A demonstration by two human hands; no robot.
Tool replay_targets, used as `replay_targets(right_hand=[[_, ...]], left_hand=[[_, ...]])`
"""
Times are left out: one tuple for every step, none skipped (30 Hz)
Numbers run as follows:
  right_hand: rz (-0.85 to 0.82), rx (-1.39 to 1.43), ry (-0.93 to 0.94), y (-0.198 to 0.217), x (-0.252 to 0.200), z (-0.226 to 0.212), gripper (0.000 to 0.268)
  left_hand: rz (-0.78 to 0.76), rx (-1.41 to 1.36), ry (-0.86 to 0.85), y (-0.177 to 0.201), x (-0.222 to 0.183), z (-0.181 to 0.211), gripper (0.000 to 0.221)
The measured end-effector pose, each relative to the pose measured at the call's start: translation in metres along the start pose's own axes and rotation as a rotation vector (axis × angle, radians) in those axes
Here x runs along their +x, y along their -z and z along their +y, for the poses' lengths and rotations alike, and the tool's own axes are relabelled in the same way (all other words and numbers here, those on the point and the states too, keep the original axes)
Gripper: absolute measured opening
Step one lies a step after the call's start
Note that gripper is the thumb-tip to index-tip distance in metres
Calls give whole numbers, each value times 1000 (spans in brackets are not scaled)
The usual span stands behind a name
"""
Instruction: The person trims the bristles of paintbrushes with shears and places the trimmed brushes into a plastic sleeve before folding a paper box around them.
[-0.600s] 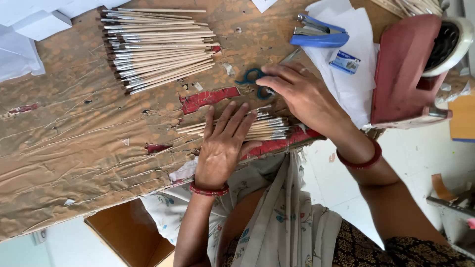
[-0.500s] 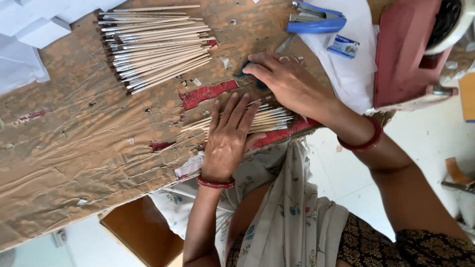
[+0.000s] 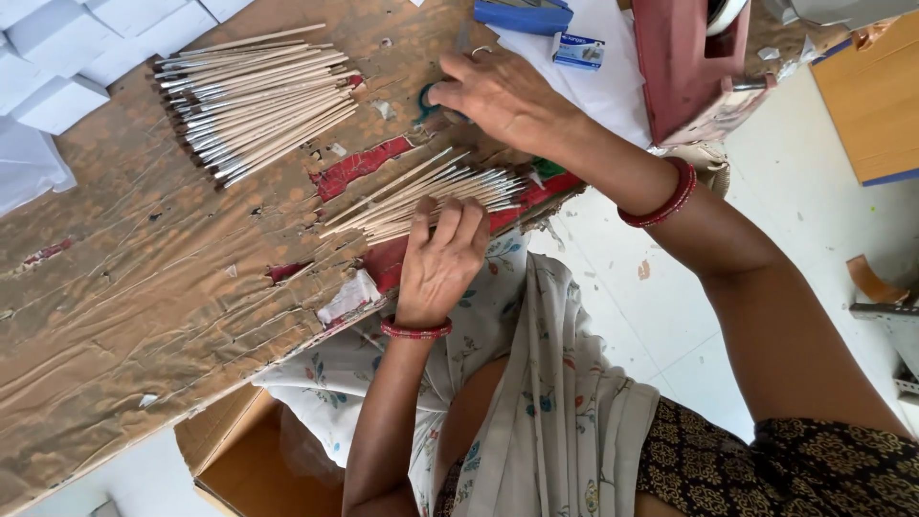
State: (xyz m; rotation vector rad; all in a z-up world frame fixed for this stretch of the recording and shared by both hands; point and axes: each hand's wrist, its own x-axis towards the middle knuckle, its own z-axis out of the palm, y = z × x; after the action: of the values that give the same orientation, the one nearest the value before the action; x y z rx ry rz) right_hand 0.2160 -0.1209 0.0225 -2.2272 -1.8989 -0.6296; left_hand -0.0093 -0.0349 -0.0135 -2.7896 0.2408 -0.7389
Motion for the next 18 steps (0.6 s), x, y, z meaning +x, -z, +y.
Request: replay_targets(right_hand=[[4, -2, 8, -3, -6, 5, 27], [-26, -7, -37, -7, -12, 10, 22], [-54, -14, -84, -10, -18, 16, 17], [-47, -17, -78, -9, -23, 14, 17], [-17, -20, -116, -8, -25, 14, 16], [13, -23, -155, -8, -28, 14, 14], [24, -21, -146, -7, -25, 10, 14], [34, -43, -208, -8, -23, 6, 12], [42, -59, -276, -9, -22, -1, 21], [50, -51, -273, -10, -24, 0, 21], [67, -8, -313, -11, -24, 1, 22], [84, 35, -352, -13, -23, 2, 24], [96, 43, -340, -13, -26, 6, 24], [96, 62, -369, -14, -29, 9, 24], [96, 86, -389, -17, -31, 11, 24], [107, 99, -369, -17, -29, 15, 24], [22, 134, -444, -16, -30, 17, 24], [-66, 168, -518, -16, -30, 19, 25]], left_hand=[[3, 6, 6, 1, -1, 2, 30], [24, -51, 21, 1, -2, 4, 30], [46, -107, 35, 2, -2, 5, 30], [51, -99, 38, 12, -3, 5, 30], [116, -162, 62, 22, -2, 4, 31], [183, -224, 85, 32, -2, 3, 33], [185, -211, 89, 45, -6, 2, 33], [233, -316, 127, 58, -11, 2, 32], [276, -423, 161, 72, -16, 2, 32], [271, -412, 162, 78, -27, 8, 32], [325, -730, 324, 83, -37, 13, 32], [379, -1048, 488, 88, -47, 18, 34], [384, -1030, 492, 89, -56, 17, 34], [320, -1360, 626, 91, -65, 16, 38], [251, -1684, 765, 92, -75, 16, 43], [267, -1662, 777, 83, -81, 16, 43], [271, -1799, 871, 74, -89, 18, 40], [277, -1936, 964, 66, -97, 19, 39]])
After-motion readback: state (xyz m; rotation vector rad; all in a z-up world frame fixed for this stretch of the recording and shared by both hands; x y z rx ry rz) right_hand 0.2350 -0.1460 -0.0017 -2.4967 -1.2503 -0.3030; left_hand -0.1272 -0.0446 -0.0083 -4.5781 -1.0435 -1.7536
